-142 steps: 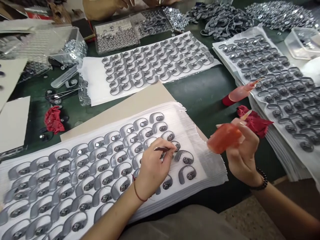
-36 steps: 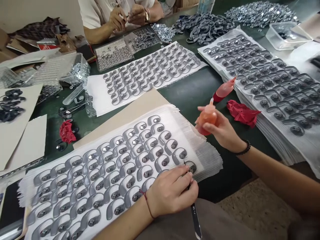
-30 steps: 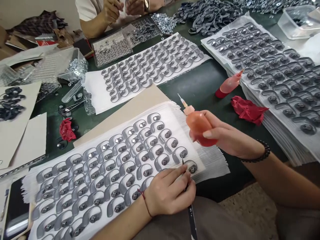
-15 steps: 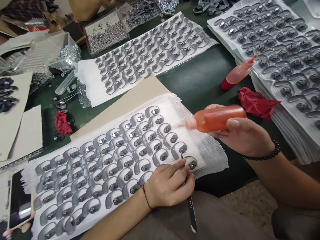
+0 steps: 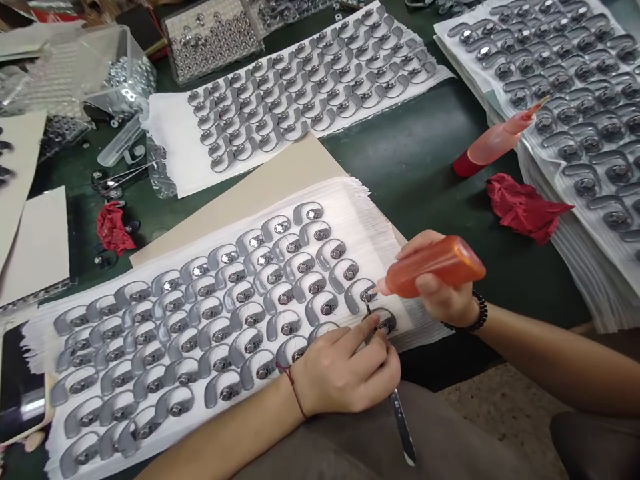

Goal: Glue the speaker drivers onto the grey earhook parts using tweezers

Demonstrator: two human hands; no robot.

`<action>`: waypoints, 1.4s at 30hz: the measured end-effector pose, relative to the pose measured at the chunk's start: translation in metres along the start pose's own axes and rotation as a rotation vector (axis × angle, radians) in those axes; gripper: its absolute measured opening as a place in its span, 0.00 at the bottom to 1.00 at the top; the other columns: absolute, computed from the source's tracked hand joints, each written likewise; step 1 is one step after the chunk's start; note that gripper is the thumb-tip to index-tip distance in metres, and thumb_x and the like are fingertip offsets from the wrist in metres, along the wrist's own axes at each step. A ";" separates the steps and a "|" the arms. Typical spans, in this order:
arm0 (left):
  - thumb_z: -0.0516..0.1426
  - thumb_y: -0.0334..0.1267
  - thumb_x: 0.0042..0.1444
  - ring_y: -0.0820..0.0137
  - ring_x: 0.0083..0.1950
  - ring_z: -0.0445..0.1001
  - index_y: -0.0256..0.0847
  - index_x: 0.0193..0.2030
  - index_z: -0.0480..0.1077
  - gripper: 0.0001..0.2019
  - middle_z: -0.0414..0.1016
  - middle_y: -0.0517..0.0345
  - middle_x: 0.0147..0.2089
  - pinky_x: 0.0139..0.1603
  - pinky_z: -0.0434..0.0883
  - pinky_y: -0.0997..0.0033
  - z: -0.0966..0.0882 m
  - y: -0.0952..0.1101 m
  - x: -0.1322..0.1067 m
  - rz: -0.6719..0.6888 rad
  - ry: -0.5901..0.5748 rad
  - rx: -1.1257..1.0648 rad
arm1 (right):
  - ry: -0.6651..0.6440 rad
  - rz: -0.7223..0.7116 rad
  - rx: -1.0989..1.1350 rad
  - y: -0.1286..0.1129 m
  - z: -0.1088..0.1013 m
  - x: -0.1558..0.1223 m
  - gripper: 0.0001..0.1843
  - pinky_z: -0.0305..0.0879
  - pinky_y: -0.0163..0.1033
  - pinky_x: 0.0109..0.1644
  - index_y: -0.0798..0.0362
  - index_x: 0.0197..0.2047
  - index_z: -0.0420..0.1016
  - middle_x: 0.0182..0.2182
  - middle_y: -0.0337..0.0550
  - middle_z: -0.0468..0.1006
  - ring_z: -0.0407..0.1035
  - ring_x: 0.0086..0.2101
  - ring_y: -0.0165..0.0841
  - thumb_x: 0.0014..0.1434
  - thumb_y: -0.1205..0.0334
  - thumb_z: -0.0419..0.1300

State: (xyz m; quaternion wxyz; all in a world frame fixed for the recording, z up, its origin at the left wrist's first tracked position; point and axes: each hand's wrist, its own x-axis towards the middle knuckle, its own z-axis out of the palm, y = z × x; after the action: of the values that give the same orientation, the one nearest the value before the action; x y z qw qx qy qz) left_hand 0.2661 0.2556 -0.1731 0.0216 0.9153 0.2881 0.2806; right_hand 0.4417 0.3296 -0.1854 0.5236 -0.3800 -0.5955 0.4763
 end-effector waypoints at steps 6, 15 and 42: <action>0.60 0.31 0.50 0.63 0.45 0.75 0.37 0.33 0.72 0.03 0.74 0.60 0.33 0.23 0.66 0.77 0.002 0.003 0.000 -0.003 0.002 0.009 | -0.255 -0.306 -0.286 -0.005 0.000 0.001 0.11 0.60 0.33 0.24 0.57 0.32 0.67 0.21 0.38 0.67 0.63 0.21 0.27 0.50 0.59 0.61; 0.61 0.30 0.48 0.63 0.45 0.75 0.37 0.33 0.71 0.04 0.73 0.60 0.31 0.22 0.65 0.78 0.004 0.004 -0.001 -0.012 0.015 0.026 | -0.304 -0.344 -0.369 -0.001 0.002 -0.001 0.10 0.60 0.34 0.26 0.58 0.32 0.67 0.21 0.39 0.67 0.61 0.21 0.27 0.50 0.61 0.61; 0.60 0.30 0.50 0.66 0.41 0.76 0.38 0.32 0.71 0.03 0.73 0.62 0.29 0.24 0.68 0.78 0.003 0.002 0.001 -0.039 0.024 -0.015 | -0.270 -0.405 -0.444 -0.003 0.003 -0.002 0.06 0.62 0.38 0.25 0.54 0.32 0.67 0.22 0.40 0.69 0.63 0.21 0.31 0.53 0.63 0.60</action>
State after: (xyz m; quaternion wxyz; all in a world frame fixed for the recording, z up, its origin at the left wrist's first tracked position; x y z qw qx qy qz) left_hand 0.2690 0.2544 -0.1748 0.0304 0.9059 0.3041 0.2931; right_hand 0.4389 0.3264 -0.1832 0.4283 -0.2921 -0.8124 0.2669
